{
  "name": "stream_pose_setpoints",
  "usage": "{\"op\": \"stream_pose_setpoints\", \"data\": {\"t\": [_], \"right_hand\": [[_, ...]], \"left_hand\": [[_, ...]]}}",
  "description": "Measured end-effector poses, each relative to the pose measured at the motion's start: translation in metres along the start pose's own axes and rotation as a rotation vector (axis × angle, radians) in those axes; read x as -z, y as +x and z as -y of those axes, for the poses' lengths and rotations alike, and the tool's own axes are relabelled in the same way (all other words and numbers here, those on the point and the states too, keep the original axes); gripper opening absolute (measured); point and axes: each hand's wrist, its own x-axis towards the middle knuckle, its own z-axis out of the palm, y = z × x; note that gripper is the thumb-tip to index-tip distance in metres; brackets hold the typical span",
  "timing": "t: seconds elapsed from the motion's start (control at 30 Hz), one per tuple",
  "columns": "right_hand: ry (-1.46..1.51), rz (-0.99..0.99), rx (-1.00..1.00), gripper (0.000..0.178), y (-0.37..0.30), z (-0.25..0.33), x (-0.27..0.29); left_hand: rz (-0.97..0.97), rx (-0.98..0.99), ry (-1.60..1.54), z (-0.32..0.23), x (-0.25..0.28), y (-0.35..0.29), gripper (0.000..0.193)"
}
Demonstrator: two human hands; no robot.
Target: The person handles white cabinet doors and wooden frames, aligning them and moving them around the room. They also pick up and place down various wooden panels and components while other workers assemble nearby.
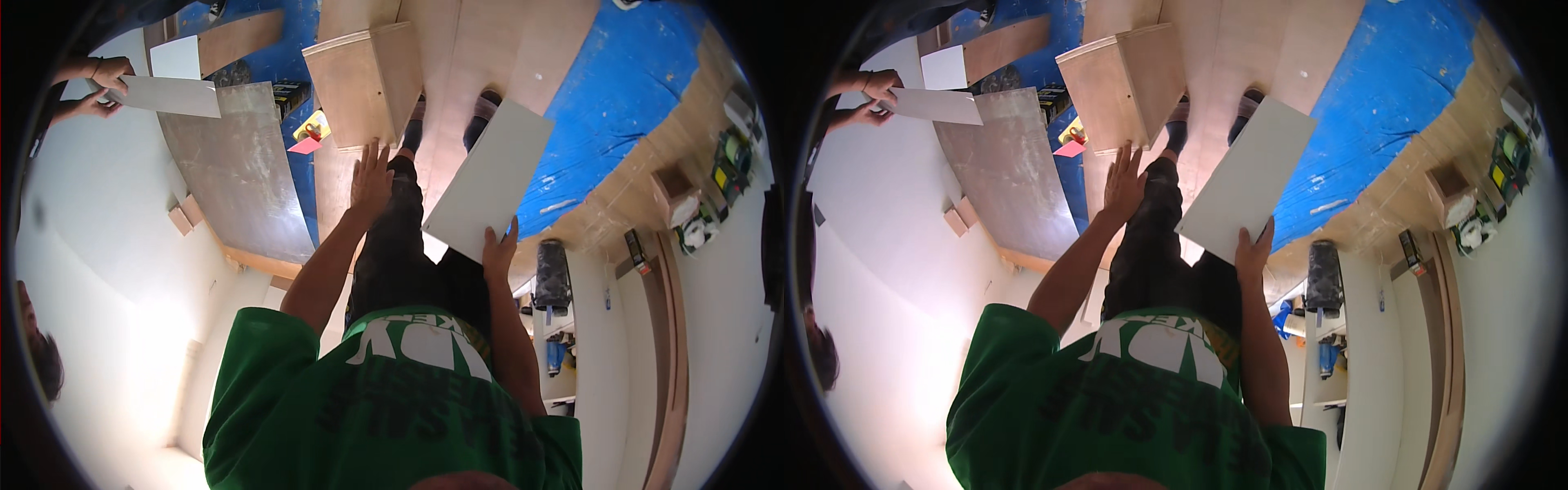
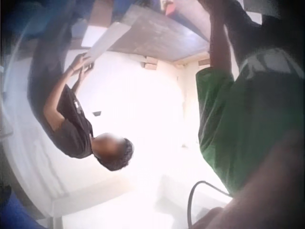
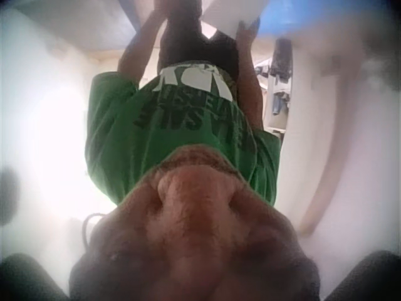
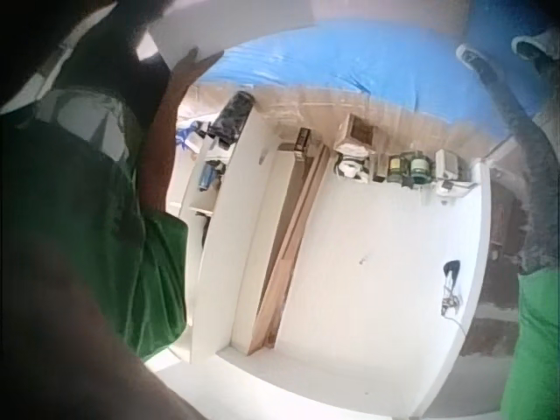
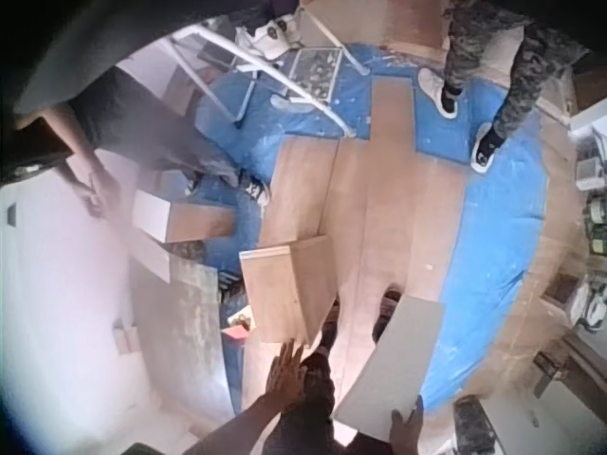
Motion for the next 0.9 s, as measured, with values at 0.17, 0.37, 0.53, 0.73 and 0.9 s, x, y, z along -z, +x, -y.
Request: {"op": "stream_pose_setpoints", "data": {"t": [0.17,0.37,0.53,0.73,0.9], "right_hand": [[-0.059,0.099,0.017,0.064,0.007,-0.016,-0.002],[-0.093,0.041,-0.019,0.063,0.008,-0.022,-0.005],[-0.124,0.031,-0.019,0.063,0.007,-0.018,-0.006],[-0.127,-0.028,-0.039,0.063,0.01,-0.024,-0.007],[-0.107,-0.047,-0.061,0.063,0.008,-0.026,-0.004]], "left_hand": [[-0.577,0.171,-0.322,0.049,0.021,0.044,0.026],[-0.453,0.58,-0.821,0.156,0.057,0.168,0.039],[-0.303,0.499,-1.13,0.14,0.064,0.216,0.048],[-0.157,0.478,-1.295,0.11,0.071,0.209,0.049],[-0.349,0.384,-1.122,0.068,0.057,0.212,0.048]]}}
